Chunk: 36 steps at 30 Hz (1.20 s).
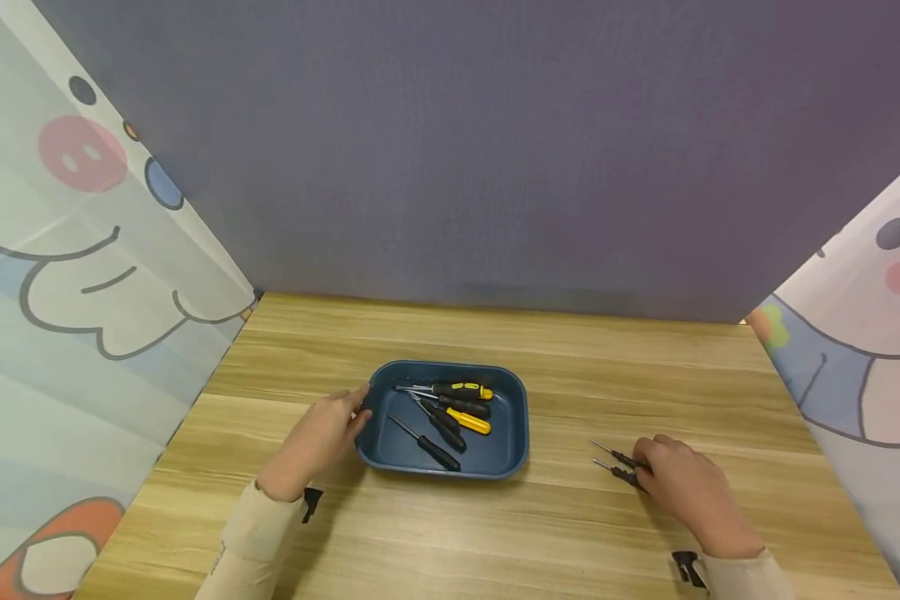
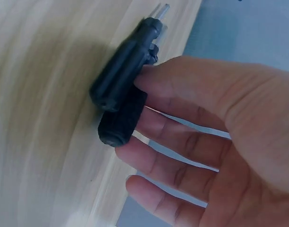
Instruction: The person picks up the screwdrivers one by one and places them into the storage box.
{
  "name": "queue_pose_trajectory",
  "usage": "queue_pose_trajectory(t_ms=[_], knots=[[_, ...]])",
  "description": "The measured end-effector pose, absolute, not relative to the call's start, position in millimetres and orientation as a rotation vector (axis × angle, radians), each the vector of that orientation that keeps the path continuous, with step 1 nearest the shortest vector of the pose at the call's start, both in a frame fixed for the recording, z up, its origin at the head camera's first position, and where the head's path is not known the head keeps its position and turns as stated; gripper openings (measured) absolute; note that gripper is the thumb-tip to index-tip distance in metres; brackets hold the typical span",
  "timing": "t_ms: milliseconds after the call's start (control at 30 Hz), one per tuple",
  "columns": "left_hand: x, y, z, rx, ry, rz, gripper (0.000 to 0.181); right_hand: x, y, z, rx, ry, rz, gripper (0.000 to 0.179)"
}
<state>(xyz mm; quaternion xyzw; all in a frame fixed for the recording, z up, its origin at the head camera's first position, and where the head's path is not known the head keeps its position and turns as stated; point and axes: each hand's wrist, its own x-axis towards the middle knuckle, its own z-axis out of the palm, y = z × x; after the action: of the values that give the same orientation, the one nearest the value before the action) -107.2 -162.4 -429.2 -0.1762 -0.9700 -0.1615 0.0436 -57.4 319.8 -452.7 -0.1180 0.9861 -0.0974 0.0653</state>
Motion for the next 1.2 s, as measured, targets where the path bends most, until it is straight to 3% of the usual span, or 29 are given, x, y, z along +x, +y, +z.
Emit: queue_pose_trajectory(t_ms=[633, 1200], knots=[[-108, -161, -427, -0.558, -2.954, -0.497, 0.041, -59, 318, -452, -0.455, 3.045, -0.296, 0.013], [-108, -161, -427, -0.554, -2.958, -0.496, 0.040, -89, 258, -396, -0.785, 3.210, -0.246, 0.009]])
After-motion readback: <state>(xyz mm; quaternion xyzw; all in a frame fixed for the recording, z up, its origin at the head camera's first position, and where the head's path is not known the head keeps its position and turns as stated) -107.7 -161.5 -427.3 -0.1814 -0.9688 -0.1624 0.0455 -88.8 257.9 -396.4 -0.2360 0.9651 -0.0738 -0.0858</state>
